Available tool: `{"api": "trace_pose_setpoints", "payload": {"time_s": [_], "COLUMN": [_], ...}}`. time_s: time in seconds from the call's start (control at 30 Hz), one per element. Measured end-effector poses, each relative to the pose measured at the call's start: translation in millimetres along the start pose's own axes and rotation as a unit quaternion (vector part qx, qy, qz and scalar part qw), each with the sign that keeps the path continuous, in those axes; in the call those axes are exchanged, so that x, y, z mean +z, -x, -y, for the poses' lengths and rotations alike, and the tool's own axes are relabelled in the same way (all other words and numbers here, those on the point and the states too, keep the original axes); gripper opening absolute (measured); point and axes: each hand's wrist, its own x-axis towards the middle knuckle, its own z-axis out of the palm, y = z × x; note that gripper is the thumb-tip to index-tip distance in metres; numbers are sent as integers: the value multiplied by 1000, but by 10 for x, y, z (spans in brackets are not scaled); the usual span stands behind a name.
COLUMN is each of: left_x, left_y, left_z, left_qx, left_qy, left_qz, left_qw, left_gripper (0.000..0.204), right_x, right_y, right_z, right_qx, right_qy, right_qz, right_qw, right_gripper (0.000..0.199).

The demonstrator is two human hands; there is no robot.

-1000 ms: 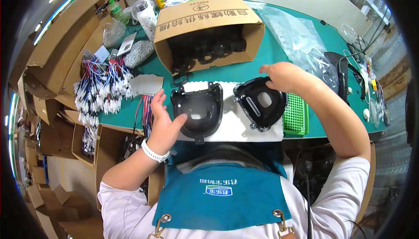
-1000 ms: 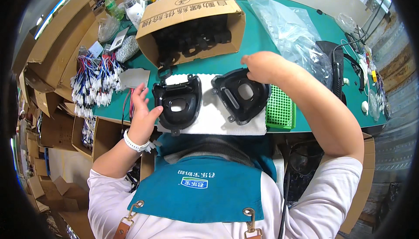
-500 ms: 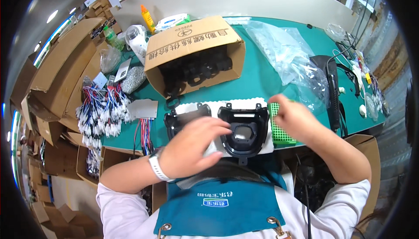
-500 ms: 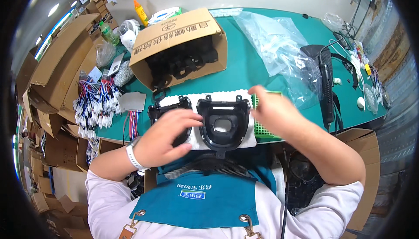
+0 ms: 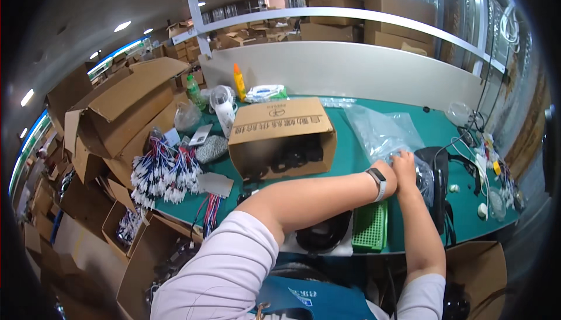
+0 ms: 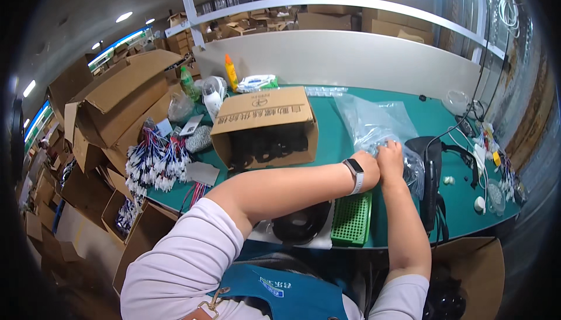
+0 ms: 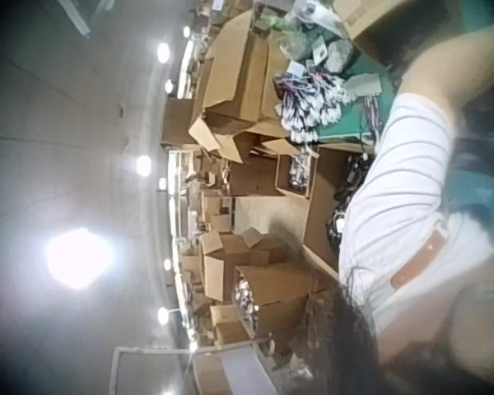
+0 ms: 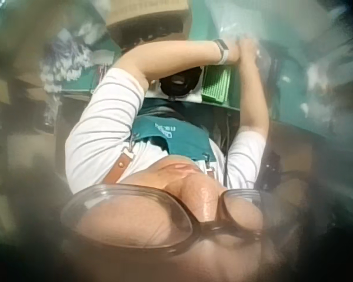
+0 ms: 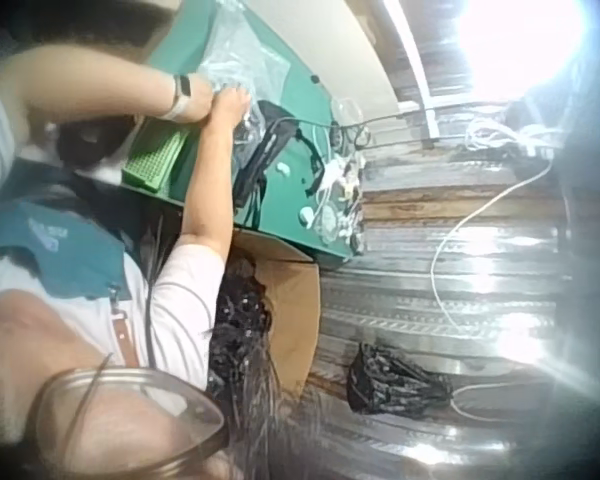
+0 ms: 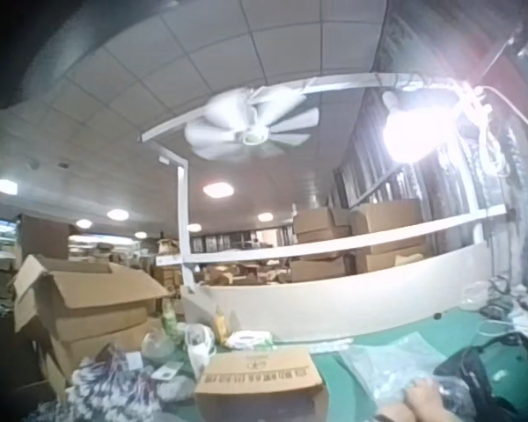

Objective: The person assembles electronic components on a workbench, placing clear plastic lenses into black housings and securing them with a handheld power tool. They handle multiple units sequentially, inserting lenses, aligning parts, and using a screwdriver to fasten the components before moving the finished units aside.

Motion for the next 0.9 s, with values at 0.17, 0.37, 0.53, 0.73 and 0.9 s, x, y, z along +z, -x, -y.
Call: {"api": "trace_pose_setpoints", "payload": {"time_s": [0.17,0.37,0.53,0.73,0.9], "left_x": [79,182,355,322,304], "left_y": [-77,-236,-276,-303,-430], "left_z": [93,229,431,449,395], "left_qx": [-17,-151,-176,-74,-49], "left_qy": [-12,96,65,11,-43], "left_qz": [105,64,-30,129,213], "left_qw": [994,982,982,989,975], "left_gripper": [31,41,39,21,20], "right_x": [101,305,278,42,26], "right_y": [-116,38,97,115,4], "right_z": [27,35,-93,-63,-113], "right_qx": [55,72,55,91,73], "right_qy": [41,55,60,52,-39], "right_qz": [62,-2,65,130,75], "right_qw": [996,996,995,986,994], "right_gripper": [15,24,29,27,17]}}
